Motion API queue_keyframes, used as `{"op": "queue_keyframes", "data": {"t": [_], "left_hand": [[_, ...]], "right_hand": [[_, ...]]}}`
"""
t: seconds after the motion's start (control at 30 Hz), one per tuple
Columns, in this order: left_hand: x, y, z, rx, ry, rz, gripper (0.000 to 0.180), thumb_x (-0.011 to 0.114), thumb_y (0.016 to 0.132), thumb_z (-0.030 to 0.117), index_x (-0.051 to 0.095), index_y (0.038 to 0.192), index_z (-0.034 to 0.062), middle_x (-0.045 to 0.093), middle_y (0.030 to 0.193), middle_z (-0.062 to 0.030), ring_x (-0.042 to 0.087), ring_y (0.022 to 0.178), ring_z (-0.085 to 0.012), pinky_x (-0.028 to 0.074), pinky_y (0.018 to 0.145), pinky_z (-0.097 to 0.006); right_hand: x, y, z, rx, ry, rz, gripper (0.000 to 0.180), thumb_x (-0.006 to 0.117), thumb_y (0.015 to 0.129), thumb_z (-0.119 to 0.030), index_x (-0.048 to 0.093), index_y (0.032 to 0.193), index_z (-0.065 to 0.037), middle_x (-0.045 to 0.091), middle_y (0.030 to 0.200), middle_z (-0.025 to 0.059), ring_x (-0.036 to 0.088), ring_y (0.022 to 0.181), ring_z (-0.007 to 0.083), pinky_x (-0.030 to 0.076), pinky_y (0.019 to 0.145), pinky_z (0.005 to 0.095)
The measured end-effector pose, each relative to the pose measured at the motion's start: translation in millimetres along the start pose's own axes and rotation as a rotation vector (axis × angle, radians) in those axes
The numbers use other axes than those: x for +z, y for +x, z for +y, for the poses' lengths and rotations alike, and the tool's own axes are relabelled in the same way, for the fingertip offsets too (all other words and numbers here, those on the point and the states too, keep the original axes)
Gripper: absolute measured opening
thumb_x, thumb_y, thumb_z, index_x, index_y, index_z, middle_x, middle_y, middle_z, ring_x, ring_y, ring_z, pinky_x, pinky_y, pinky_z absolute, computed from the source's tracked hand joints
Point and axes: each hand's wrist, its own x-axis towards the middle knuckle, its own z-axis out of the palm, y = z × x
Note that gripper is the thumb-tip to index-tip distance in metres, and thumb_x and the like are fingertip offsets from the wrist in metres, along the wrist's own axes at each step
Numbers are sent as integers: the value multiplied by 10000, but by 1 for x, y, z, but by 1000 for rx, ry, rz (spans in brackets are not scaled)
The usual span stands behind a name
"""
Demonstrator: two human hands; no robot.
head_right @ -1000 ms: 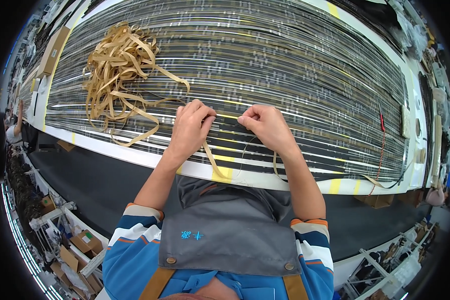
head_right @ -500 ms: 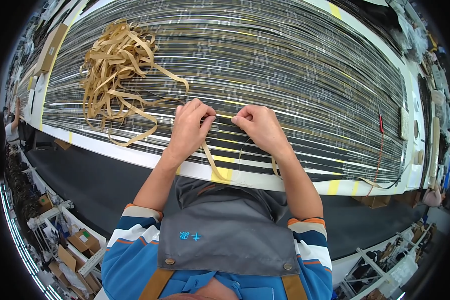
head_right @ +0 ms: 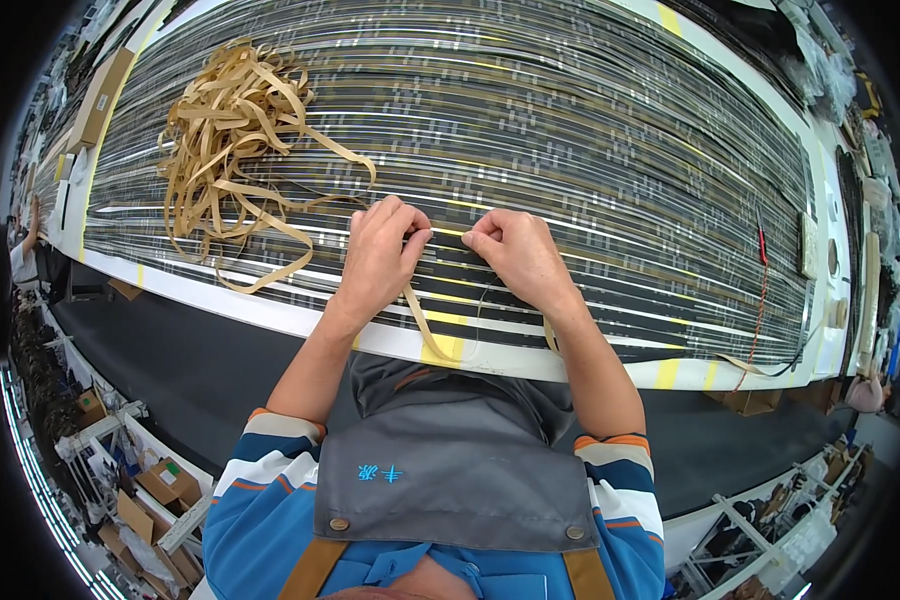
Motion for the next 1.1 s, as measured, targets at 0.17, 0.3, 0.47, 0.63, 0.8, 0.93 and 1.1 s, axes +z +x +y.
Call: {"op": "queue_keyframes", "data": {"t": [0.17, 0.3, 0.47, 0.63, 0.8, 0.93, 1.1], "left_hand": [[6, 1, 2, -6, 55, 39, 139, 742, 834, 130, 617, 859, 73, 560, 826, -20, 545, 791, -206, 341, 749, -364], [7, 3, 3, -51, 70, 23, 180, 766, 815, 155, 608, 852, 76, 561, 826, -21, 541, 779, -207, 344, 747, -364], [6, 5, 3, -82, 63, -16, 198, 778, 806, 167, 604, 844, 78, 569, 825, -20, 553, 773, -208, 353, 751, -364], [5, 8, 4, -103, 67, -30, 205, 784, 799, 168, 602, 837, 79, 571, 822, -18, 562, 777, -206, 361, 757, -370], [4, 7, 3, -119, 68, -44, 200, 780, 804, 168, 603, 827, 77, 565, 812, -19, 559, 790, -204, 360, 753, -367], [5, 8, 5, -116, 58, -35, 200, 780, 801, 162, 600, 810, 76, 557, 800, -20, 546, 781, -210, 352, 739, -365], [7, 7, 2, -111, 51, -19, 201, 785, 775, 139, 597, 806, 72, 548, 788, -19, 537, 764, -209, 340, 716, -363]], "right_hand": [[0, 0, -1, -6, -20, -7, 212, 700, 884, -176, 711, 883, 36, 664, 678, 94, 598, 602, 140, 475, 572, 318], [-2, -5, -8, -32, -52, 0, 196, 685, 888, -158, 703, 884, 37, 666, 687, 115, 613, 610, 175, 482, 590, 337], [-6, -12, -9, -143, -166, 62, 192, 692, 877, -145, 673, 866, 46, 672, 710, 171, 651, 639, 280, 501, 632, 386], [-20, -14, -21, 1, -224, -74, 193, 711, 865, -151, 675, 848, 38, 668, 690, 169, 650, 629, 289, 500, 623, 395], [-45, -20, -12, 54, -194, -41, 195, 737, 848, -173, 703, 830, 18, 636, 628, 94, 577, 558, 161, 453, 540, 327], [-59, -25, 6, 118, -151, 46, 182, 735, 852, -164, 700, 825, 13, 614, 616, 56, 532, 543, 113, 418, 516, 304], [-54, -30, 21, 89, -125, 102, 181, 735, 852, -157, 695, 826, 17, 623, 621, 63, 541, 553, 121, 437, 534, 306]]}}
